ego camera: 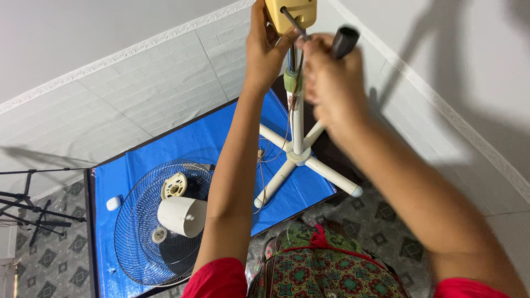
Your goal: The person secures the yellow control box to the fan stand using a screwdriver. They insert screws into the box and tighten them while holding the box steady against the stand.
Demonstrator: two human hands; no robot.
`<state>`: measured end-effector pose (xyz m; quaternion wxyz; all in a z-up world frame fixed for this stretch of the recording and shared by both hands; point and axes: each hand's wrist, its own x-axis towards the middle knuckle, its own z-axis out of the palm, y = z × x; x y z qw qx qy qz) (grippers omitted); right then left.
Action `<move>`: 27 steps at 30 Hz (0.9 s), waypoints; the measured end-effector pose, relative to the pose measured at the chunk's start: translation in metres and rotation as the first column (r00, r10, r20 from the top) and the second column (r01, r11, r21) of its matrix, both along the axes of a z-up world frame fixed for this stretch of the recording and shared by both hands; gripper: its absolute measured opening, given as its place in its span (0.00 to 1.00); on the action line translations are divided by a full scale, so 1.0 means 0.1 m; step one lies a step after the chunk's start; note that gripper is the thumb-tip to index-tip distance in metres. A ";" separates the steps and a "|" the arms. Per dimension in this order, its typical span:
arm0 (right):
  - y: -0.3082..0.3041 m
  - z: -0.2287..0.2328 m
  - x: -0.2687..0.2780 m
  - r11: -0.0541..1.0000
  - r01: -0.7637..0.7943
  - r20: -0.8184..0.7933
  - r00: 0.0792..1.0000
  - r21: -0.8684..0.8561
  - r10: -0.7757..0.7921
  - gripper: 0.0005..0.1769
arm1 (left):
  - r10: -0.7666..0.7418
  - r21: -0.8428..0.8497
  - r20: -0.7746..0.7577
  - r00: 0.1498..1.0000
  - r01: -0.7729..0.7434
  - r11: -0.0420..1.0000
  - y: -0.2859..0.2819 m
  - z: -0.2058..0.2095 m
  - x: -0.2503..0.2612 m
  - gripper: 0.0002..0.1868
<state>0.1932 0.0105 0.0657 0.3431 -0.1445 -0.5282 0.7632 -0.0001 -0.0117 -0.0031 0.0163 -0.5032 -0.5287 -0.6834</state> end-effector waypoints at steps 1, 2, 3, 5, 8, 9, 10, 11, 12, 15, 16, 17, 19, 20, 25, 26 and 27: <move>-0.11 -0.08 -0.03 0.993 -0.048 -0.093 0.995 -0.107 0.038 0.08 | 0.000 -0.003 0.007 1.000 0.000 1.000 0.00 -0.01 0.00 0.35; -0.22 -0.14 -0.07 0.972 -0.107 -0.192 0.979 -0.207 0.067 0.07 | 0.000 -0.006 0.010 1.000 0.000 1.000 0.01 -0.01 -0.01 0.34; -0.26 -0.17 -0.11 0.939 -0.174 -0.292 0.953 -0.298 0.084 0.07 | 0.001 -0.008 0.013 1.000 -0.001 1.000 0.01 0.00 -0.03 0.34; -0.18 -0.18 -0.11 0.847 -0.249 -0.299 0.948 -0.470 0.113 0.09 | -0.076 0.030 -0.011 0.997 0.077 0.997 0.01 0.01 -0.07 0.33; 0.10 -0.11 0.00 0.835 -0.290 -0.238 0.951 -0.468 0.197 0.10 | -0.104 0.070 -0.040 0.994 0.107 0.992 0.02 -0.01 -0.09 0.33; 0.17 -0.08 0.05 0.855 -0.297 -0.203 0.952 -0.425 0.229 0.10 | -0.099 0.081 -0.049 0.994 0.103 0.991 0.02 -0.02 -0.08 0.33; 0.22 -0.04 0.09 0.932 -0.219 -0.078 0.976 -0.288 0.205 0.10 | -0.087 0.059 -0.034 0.996 0.089 0.994 0.04 -0.02 -0.08 0.33; 0.28 0.02 0.15 0.980 -0.151 0.041 0.987 -0.132 0.158 0.09 | -0.074 0.038 -0.019 0.997 0.075 0.996 0.05 -0.01 -0.07 0.33; 0.32 0.09 0.21 0.995 -0.095 0.152 0.984 0.032 0.090 0.09 | -0.061 0.014 -0.002 0.998 0.061 0.998 0.04 -0.01 -0.06 0.33; 0.39 0.32 0.32 0.745 -0.083 0.252 0.961 0.662 -0.116 0.08 | -0.098 0.037 -0.052 0.994 0.100 0.994 0.06 0.00 -0.04 0.30; 0.39 0.39 0.36 0.450 -0.006 0.133 0.958 0.893 -0.252 0.07 | -0.102 0.043 -0.056 0.993 0.105 0.994 0.07 0.00 -0.02 0.31; 0.40 0.45 0.40 0.086 0.053 -0.022 0.943 0.995 -0.331 0.07 | -0.107 0.049 -0.060 0.993 0.110 0.993 0.08 0.00 -0.01 0.31; 0.40 0.56 0.47 -0.426 -0.010 -0.175 0.903 0.905 -0.393 0.08 | -0.106 0.042 -0.054 0.993 0.109 0.993 0.10 0.02 0.02 0.31; 0.39 0.61 0.49 -0.544 -0.111 -0.173 0.880 0.832 -0.443 0.08 | -0.103 0.029 -0.045 0.994 0.104 0.994 0.11 0.02 0.03 0.31; 0.33 0.79 0.54 -0.950 -0.251 -0.468 0.827 0.188 -0.311 0.12 | -0.115 0.043 -0.044 0.992 0.117 0.992 0.08 0.03 0.09 0.32; 0.32 0.82 0.54 -0.952 -0.274 -0.445 0.842 0.134 -0.305 0.09 | -0.119 0.049 -0.044 0.992 0.121 0.991 0.07 0.04 0.10 0.32; 0.31 0.85 0.53 -0.952 -0.295 -0.421 0.856 0.079 -0.301 0.07 | -0.124 0.056 -0.044 0.991 0.126 0.990 0.05 0.05 0.11 0.32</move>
